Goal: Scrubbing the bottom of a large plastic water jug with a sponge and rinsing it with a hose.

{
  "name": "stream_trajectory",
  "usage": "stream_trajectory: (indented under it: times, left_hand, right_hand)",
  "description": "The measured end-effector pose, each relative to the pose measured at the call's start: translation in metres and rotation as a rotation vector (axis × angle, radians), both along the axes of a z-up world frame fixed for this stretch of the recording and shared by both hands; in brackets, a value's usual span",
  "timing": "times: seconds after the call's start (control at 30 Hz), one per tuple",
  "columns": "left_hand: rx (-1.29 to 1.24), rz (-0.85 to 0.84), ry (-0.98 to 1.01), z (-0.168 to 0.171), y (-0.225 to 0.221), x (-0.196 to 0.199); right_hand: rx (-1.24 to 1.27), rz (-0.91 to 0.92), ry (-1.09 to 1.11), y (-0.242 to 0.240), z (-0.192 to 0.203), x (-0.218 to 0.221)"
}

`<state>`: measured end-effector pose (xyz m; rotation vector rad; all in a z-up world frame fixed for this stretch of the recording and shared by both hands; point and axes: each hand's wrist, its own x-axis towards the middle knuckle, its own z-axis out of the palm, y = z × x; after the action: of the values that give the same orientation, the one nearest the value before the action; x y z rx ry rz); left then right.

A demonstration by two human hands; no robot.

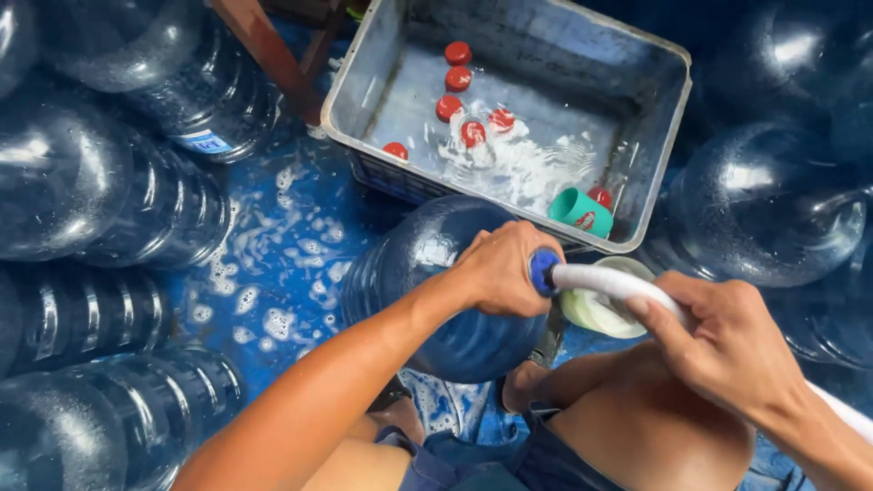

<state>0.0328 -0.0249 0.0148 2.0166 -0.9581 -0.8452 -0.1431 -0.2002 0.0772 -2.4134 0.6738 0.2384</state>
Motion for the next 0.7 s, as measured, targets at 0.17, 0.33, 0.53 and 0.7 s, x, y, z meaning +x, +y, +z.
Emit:
stream_trajectory:
  times: [0.17,0.33,0.53,0.7]
  left_hand:
    - [0.089,-0.398,0.071,0.001,0.01,0.008]
    - [0.019,-0.201,-0.048,-0.004,0.003,-0.006]
    - [0.086,-0.269,0.003,0.002,0.001,0.002]
    - [0.094,-0.408,0.021,0.002,0.004,0.007]
  right_hand:
    - [-0.15,0.291,-0.218,-0.003,-0.013,-0.012]
    - [0.077,-0.09,-0.034,0.009,0.0,-0.016]
    - [-0.038,0.053,-0.154,-0.012,-0.017,-0.032]
    - [-0.005,0.153,-0.238,-0.017,-0.019,-0.035]
